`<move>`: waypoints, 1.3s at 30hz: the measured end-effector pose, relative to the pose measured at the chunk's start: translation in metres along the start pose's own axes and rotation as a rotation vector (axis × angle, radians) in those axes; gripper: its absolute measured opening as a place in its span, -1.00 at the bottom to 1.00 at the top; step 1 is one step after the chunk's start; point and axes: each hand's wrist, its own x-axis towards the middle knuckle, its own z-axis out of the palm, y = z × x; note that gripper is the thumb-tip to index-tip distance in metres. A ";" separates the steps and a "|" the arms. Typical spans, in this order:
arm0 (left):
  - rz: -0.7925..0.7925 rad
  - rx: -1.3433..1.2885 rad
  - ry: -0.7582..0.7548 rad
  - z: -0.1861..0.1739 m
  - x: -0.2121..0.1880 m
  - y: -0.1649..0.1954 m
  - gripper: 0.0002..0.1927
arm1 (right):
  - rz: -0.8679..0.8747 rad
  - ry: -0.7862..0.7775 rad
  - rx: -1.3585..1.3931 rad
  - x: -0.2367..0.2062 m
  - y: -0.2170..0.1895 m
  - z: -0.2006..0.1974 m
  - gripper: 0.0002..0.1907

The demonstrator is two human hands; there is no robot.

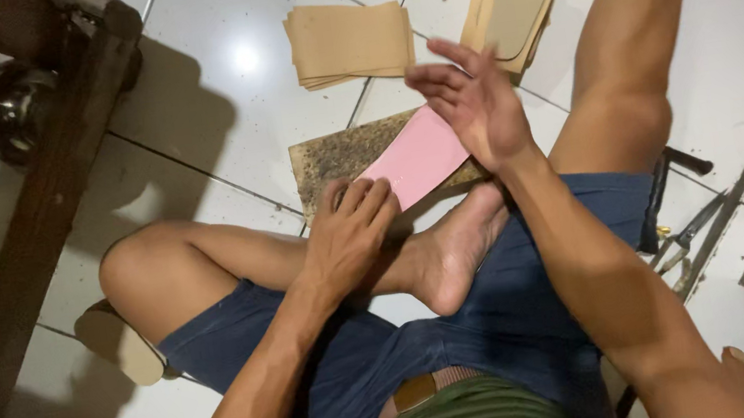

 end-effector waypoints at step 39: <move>-1.040 -1.311 0.648 -0.018 -0.062 0.039 -0.61 | -0.359 0.569 -0.944 -0.027 -0.086 -0.031 -0.27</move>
